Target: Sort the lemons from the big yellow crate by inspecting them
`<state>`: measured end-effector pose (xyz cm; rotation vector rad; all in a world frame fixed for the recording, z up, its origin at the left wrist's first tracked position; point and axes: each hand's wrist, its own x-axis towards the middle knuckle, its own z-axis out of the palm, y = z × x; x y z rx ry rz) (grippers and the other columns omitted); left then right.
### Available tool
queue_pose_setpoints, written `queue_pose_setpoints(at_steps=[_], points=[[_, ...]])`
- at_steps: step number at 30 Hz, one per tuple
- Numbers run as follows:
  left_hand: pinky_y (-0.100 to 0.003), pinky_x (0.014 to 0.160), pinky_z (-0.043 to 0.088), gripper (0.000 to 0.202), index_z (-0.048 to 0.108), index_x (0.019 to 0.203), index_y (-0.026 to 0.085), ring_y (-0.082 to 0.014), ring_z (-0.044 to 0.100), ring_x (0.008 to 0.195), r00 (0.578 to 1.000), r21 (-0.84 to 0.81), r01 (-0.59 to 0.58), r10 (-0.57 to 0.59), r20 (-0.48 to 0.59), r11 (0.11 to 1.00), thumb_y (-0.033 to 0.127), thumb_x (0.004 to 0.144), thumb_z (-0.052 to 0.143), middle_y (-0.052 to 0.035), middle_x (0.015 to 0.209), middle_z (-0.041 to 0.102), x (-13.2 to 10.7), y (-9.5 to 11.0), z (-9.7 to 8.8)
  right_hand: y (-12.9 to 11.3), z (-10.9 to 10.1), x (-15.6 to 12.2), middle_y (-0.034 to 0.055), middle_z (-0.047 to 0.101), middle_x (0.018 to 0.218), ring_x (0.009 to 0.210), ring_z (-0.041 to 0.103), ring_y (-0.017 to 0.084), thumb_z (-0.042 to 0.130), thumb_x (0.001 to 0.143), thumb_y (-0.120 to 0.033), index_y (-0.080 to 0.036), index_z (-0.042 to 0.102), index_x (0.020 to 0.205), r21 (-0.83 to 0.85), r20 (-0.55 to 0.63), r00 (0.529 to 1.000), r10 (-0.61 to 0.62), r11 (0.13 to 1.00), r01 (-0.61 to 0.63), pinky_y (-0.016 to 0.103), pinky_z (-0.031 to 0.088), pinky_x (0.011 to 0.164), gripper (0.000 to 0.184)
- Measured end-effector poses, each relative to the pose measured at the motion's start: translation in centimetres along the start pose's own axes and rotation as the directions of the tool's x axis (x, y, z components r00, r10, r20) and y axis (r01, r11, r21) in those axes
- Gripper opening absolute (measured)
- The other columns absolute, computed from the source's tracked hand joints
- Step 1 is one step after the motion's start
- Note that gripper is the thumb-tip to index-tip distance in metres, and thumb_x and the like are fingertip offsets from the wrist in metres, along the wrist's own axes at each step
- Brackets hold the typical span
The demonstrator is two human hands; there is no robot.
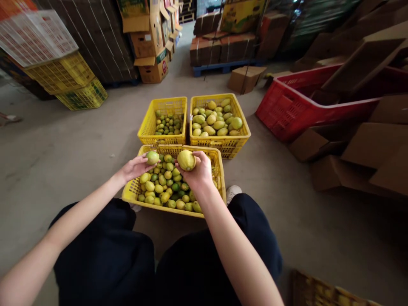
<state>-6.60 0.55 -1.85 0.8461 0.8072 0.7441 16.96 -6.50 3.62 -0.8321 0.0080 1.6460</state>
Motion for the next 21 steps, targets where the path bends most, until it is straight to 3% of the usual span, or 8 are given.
queue_pose_setpoints(at_steps=[2,4,7,11,16,21], points=[[-0.027,0.097,0.052,0.036,0.060,0.122,0.012,-0.0193,0.068,0.108,0.999,-0.126,-0.048,0.046,-0.013,0.991,0.016,0.087,0.060,-0.0111,0.116,0.070,-1.1,2.4,1.6,0.3,0.2,0.2,0.0057,0.066,0.070,0.071,0.063,0.021,0.052,0.064,-0.015,-0.019,0.059,0.080,-0.012,0.025,0.999,-0.039,0.999,0.039,0.033,0.057,0.062,0.018],[-0.022,0.090,0.054,0.032,0.060,0.123,0.010,-0.0165,0.069,0.102,0.997,-0.214,-0.073,0.063,-0.050,0.974,0.022,0.094,0.054,-0.0124,0.117,0.069,-1.4,3.5,2.8,0.6,0.2,0.5,0.0040,0.066,0.073,0.071,0.063,0.019,0.053,0.061,-0.010,-0.019,0.059,0.078,-0.028,0.042,0.996,-0.072,0.997,0.074,0.033,0.059,0.066,0.020],[-0.018,0.071,0.056,0.039,0.060,0.122,0.013,-0.0107,0.070,0.077,0.995,-0.313,-0.061,0.034,-0.091,0.948,0.041,0.100,0.045,-0.0093,0.102,0.072,-0.6,3.3,4.0,1.0,0.3,0.8,0.0033,0.068,0.076,0.074,0.064,0.019,0.055,0.062,-0.008,-0.020,0.059,0.075,-0.049,0.066,0.994,-0.081,0.995,0.085,0.034,0.061,0.069,0.019],[-0.019,0.049,0.048,0.054,0.065,0.106,0.016,-0.0097,0.057,0.050,0.997,-0.361,-0.038,0.011,-0.076,0.932,0.061,0.096,0.037,-0.0027,0.068,0.066,0.6,2.2,5.4,1.2,0.6,0.9,0.0040,0.070,0.078,0.075,0.067,0.018,0.058,0.071,-0.010,-0.020,0.062,0.079,-0.065,0.091,0.994,-0.056,0.996,0.062,0.032,0.063,0.071,0.014],[-0.023,0.047,0.046,0.060,0.064,0.086,0.013,-0.0127,0.054,0.047,0.995,-0.392,0.027,-0.062,-0.078,0.920,0.052,0.101,0.020,-0.0076,0.065,0.065,0.6,2.3,7.4,1.3,1.1,0.7,0.0071,0.075,0.080,0.067,0.071,0.018,0.059,0.086,-0.026,-0.016,0.067,0.092,-0.131,0.168,0.986,0.024,0.991,-0.002,0.026,0.061,0.060,0.014],[-0.026,0.056,0.051,0.047,0.065,0.088,0.012,-0.0146,0.060,0.056,0.998,-0.457,-0.020,-0.013,-0.069,0.889,0.036,0.101,0.026,-0.0112,0.075,0.070,0.1,2.7,7.4,1.3,1.0,1.1,0.0095,0.074,0.073,0.055,0.068,0.017,0.048,0.093,-0.052,-0.013,0.068,0.092,-0.206,0.224,0.973,0.055,0.979,-0.008,0.024,0.057,0.052,0.044]])
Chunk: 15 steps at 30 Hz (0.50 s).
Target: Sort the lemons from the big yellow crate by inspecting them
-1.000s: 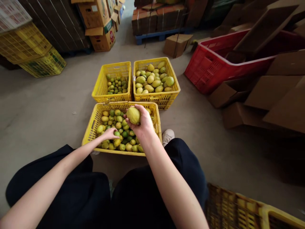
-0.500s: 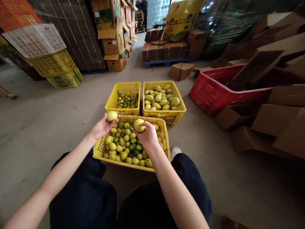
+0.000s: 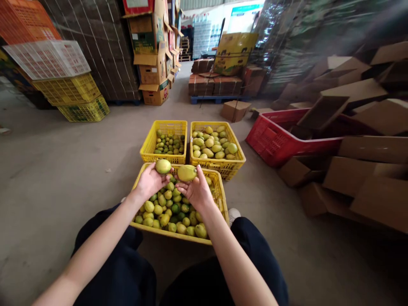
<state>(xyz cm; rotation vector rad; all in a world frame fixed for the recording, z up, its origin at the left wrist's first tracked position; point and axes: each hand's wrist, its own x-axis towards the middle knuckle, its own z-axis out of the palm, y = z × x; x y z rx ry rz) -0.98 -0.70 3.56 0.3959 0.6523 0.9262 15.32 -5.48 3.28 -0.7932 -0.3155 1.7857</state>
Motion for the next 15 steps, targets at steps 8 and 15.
queue_pose_setpoints(at_steps=[8,15], points=[[-0.026,0.068,0.055,0.034,0.065,0.111,0.011,-0.0141,0.064,0.067,0.996,-0.056,-0.052,0.056,0.074,0.997,0.036,0.097,0.046,-0.0123,0.092,0.074,-0.8,0.7,-1.3,0.3,0.1,0.7,0.0075,0.071,0.069,0.055,0.064,0.018,0.046,0.088,-0.065,-0.016,0.068,0.087,-0.051,0.017,1.000,0.006,0.999,-0.006,0.028,0.053,0.051,0.053],[-0.027,0.067,0.053,0.039,0.066,0.105,0.009,-0.0147,0.062,0.065,0.993,-0.072,-0.045,0.053,0.103,0.996,0.037,0.098,0.040,-0.0126,0.085,0.071,-1.4,1.0,-1.7,0.4,0.3,0.5,0.0086,0.071,0.071,0.053,0.063,0.017,0.043,0.089,-0.066,-0.015,0.067,0.084,-0.098,0.031,0.999,0.015,0.995,-0.011,0.027,0.052,0.053,0.057]])
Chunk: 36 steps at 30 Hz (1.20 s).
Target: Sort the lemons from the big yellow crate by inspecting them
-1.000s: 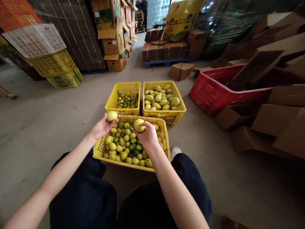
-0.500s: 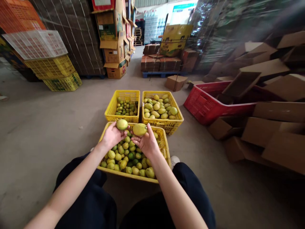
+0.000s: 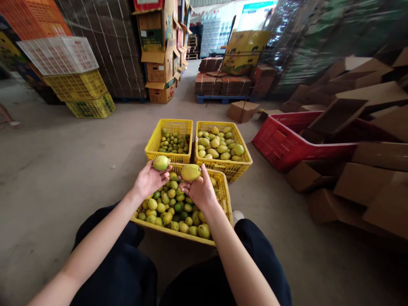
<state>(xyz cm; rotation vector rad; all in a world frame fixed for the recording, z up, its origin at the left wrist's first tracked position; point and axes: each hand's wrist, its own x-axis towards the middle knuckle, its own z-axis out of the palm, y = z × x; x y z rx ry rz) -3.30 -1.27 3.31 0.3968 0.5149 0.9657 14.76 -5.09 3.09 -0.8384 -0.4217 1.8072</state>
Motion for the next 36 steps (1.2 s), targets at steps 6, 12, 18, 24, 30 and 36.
queue_pose_setpoints(at_steps=[6,12,18,24,30,36], points=[[-0.026,0.061,0.050,0.032,0.065,0.104,0.011,-0.0123,0.056,0.059,1.000,-0.027,-0.013,0.013,0.007,1.000,0.035,0.093,0.047,-0.0071,0.076,0.066,0.1,0.1,0.0,0.0,-0.2,0.0,0.0075,0.069,0.069,0.054,0.062,0.017,0.047,0.086,-0.068,-0.015,0.067,0.085,0.013,0.002,1.000,0.009,1.000,-0.009,0.028,0.052,0.054,0.056],[-0.029,0.065,0.054,0.027,0.065,0.101,0.013,-0.0153,0.061,0.066,1.000,-0.059,-0.022,0.021,-0.009,0.998,0.028,0.085,0.050,-0.0114,0.090,0.071,0.2,0.1,0.4,-0.1,-0.3,-0.1,0.0067,0.069,0.069,0.057,0.064,0.019,0.049,0.085,-0.067,-0.017,0.066,0.086,0.015,0.014,1.000,0.020,1.000,-0.020,0.029,0.053,0.054,0.053],[-0.036,0.082,0.055,0.030,0.063,0.087,0.015,-0.0227,0.067,0.089,0.998,-0.098,-0.040,0.035,-0.051,0.994,0.007,0.062,0.051,-0.0093,0.092,0.071,0.1,0.0,0.5,-0.2,-0.2,-0.1,0.0076,0.070,0.068,0.055,0.062,0.018,0.053,0.085,-0.062,-0.016,0.068,0.082,-0.003,0.000,1.000,0.010,1.000,-0.010,0.029,0.053,0.056,0.049],[-0.025,0.061,0.053,0.012,0.063,0.083,0.014,-0.0163,0.063,0.071,0.995,-0.069,-0.018,0.011,-0.098,0.997,0.019,0.079,0.052,-0.0069,0.079,0.066,0.3,0.1,0.7,-0.1,-0.4,0.0,0.0074,0.071,0.070,0.055,0.062,0.018,0.051,0.087,-0.059,-0.018,0.067,0.083,0.003,0.010,1.000,0.017,1.000,-0.017,0.030,0.052,0.053,0.044],[-0.021,0.051,0.049,0.011,0.059,0.073,0.014,-0.0127,0.060,0.058,0.989,0.000,-0.079,0.078,-0.125,0.997,0.017,0.080,0.050,-0.0039,0.070,0.062,0.3,0.3,0.9,0.1,-1.5,0.5,0.0094,0.072,0.075,0.059,0.064,0.019,0.051,0.088,-0.061,-0.017,0.068,0.087,-0.015,0.053,0.999,0.010,1.000,-0.009,0.030,0.054,0.057,0.047],[-0.021,0.050,0.048,0.008,0.057,0.072,0.014,-0.0117,0.059,0.056,0.993,-0.006,-0.102,0.102,-0.062,0.995,0.015,0.078,0.052,-0.0022,0.070,0.060,0.1,0.4,0.8,0.3,-2.2,1.0,0.0090,0.073,0.076,0.061,0.064,0.019,0.050,0.089,-0.061,-0.017,0.069,0.087,-0.033,0.071,0.997,0.035,0.999,-0.033,0.030,0.054,0.059,0.049]])
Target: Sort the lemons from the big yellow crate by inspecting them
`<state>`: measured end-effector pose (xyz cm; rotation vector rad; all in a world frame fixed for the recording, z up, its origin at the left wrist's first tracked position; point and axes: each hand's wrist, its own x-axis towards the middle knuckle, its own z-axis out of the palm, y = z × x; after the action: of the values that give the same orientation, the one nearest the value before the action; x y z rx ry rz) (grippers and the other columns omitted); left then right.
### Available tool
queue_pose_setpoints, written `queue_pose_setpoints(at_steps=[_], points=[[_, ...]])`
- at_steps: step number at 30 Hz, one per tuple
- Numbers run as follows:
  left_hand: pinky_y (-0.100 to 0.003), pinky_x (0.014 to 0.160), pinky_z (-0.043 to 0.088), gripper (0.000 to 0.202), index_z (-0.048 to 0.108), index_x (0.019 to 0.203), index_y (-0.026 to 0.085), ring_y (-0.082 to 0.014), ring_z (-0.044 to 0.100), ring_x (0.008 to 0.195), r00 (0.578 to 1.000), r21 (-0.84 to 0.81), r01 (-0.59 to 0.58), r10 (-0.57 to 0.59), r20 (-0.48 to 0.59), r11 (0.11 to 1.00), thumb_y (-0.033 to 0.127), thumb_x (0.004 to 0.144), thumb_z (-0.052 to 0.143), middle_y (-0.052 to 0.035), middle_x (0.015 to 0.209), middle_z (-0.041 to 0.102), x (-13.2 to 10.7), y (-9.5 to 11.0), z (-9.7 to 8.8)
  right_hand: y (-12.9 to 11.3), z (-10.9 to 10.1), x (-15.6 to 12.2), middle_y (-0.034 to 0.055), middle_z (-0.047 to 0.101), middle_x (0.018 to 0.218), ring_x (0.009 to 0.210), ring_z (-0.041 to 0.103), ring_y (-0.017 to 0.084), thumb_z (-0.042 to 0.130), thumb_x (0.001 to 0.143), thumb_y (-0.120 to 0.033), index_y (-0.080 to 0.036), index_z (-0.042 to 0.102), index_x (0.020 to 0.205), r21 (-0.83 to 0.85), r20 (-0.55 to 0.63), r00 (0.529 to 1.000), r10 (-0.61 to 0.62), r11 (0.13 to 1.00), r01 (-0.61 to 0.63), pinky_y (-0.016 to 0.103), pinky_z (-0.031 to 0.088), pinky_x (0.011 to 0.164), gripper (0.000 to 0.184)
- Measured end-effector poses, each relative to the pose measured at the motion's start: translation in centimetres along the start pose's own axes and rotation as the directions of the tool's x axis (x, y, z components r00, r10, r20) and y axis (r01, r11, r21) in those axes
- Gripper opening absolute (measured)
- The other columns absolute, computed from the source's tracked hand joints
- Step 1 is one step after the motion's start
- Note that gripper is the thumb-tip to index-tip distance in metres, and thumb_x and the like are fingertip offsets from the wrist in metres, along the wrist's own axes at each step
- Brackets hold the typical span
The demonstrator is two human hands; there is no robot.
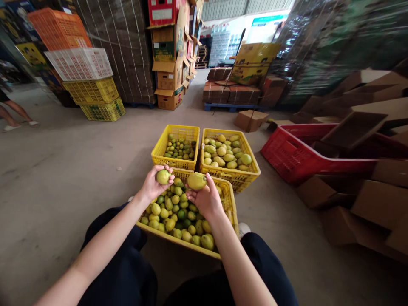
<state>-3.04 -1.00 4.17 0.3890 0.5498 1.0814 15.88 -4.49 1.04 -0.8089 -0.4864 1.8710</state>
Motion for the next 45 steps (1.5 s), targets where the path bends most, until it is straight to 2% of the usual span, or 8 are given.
queue_pose_setpoints(at_steps=[10,18,27,35,39,41,42,45], points=[[-0.024,0.059,0.054,0.012,0.061,0.079,0.015,-0.0151,0.066,0.068,0.999,-0.084,0.019,-0.021,-0.031,0.996,0.017,0.089,0.053,-0.0036,0.077,0.065,0.4,0.0,-0.2,0.1,1.0,-0.4,0.0076,0.074,0.074,0.057,0.066,0.016,0.051,0.093,-0.051,-0.016,0.070,0.087,0.017,-0.037,0.999,-0.013,1.000,0.014,0.025,0.055,0.057,0.041],[-0.031,0.077,0.061,0.031,0.063,0.107,0.008,-0.0249,0.071,0.097,0.994,-0.186,0.065,-0.080,-0.072,0.980,0.023,0.098,0.038,-0.0143,0.092,0.071,0.8,-0.5,-0.5,0.3,0.9,-0.2,-0.0029,0.077,0.080,0.073,0.071,0.013,0.071,0.082,-0.019,-0.022,0.068,0.081,0.162,-0.215,0.949,-0.232,0.949,0.269,0.022,0.058,0.069,0.004],[-0.020,0.072,0.060,0.054,0.039,0.145,0.003,-0.0213,0.071,0.101,0.983,-0.178,0.164,-0.176,-0.054,0.970,0.036,0.104,0.030,-0.0211,0.114,0.070,1.1,-0.6,-0.5,0.0,1.4,-0.8,0.0064,0.068,0.060,0.050,0.062,0.019,0.043,0.087,-0.071,-0.019,0.065,0.078,0.091,-0.166,0.986,-0.001,0.996,0.016,0.028,0.049,0.043,0.057],[-0.019,0.061,0.058,0.050,0.061,0.119,0.008,-0.0134,0.070,0.068,0.985,-0.013,0.172,-0.172,-0.032,0.985,0.041,0.104,0.026,-0.0122,0.092,0.074,1.6,-0.6,-1.1,-0.3,1.5,-0.9,0.0058,0.067,0.063,0.051,0.060,0.017,0.046,0.091,-0.055,-0.019,0.061,0.081,0.210,-0.207,0.978,-0.034,0.975,0.078,0.022,0.042,0.034,0.040],[-0.018,0.052,0.054,0.022,0.070,0.099,0.015,-0.0118,0.066,0.061,0.975,0.383,0.178,-0.214,0.053,0.906,0.030,0.092,0.055,-0.0064,0.087,0.074,1.8,-2.4,-2.9,-1.1,1.1,-1.1,0.0079,0.067,0.064,0.052,0.059,0.017,0.047,0.091,-0.048,-0.018,0.062,0.083,0.245,-0.275,0.961,-0.030,0.964,0.100,0.024,0.048,0.039,0.035],[-0.019,0.048,0.053,0.014,0.074,0.090,0.018,-0.0136,0.066,0.060,0.913,0.667,0.199,-0.384,0.141,0.718,0.023,0.077,0.071,-0.0043,0.083,0.073,0.8,-5.1,-4.5,-1.7,0.9,-1.5,0.0077,0.066,0.063,0.055,0.061,0.017,0.047,0.091,-0.045,-0.018,0.062,0.083,0.269,-0.298,0.954,-0.021,0.958,0.105,0.023,0.049,0.040,0.032],[-0.020,0.044,0.052,0.014,0.076,0.085,0.019,-0.0143,0.065,0.058,0.829,0.789,0.209,-0.533,0.171,0.578,0.023,0.072,0.075,-0.0038,0.080,0.072,-0.1,-6.8,-5.5,-2.0,0.8,-1.7,0.0070,0.066,0.063,0.056,0.062,0.017,0.048,0.090,-0.044,-0.018,0.063,0.082,0.273,-0.307,0.951,-0.025,0.955,0.113,0.022,0.048,0.040,0.030],[-0.032,0.037,0.052,0.016,0.075,0.063,0.021,-0.0210,0.063,0.048,0.349,0.953,0.253,-0.934,0.072,0.168,0.033,0.057,0.085,-0.0032,0.065,0.069,-2.6,-11.9,-8.4,-2.5,0.3,-2.2,0.0051,0.066,0.063,0.058,0.062,0.017,0.054,0.087,-0.044,-0.020,0.063,0.079,0.247,-0.304,0.951,-0.048,0.961,0.128,0.021,0.048,0.040,0.026]])
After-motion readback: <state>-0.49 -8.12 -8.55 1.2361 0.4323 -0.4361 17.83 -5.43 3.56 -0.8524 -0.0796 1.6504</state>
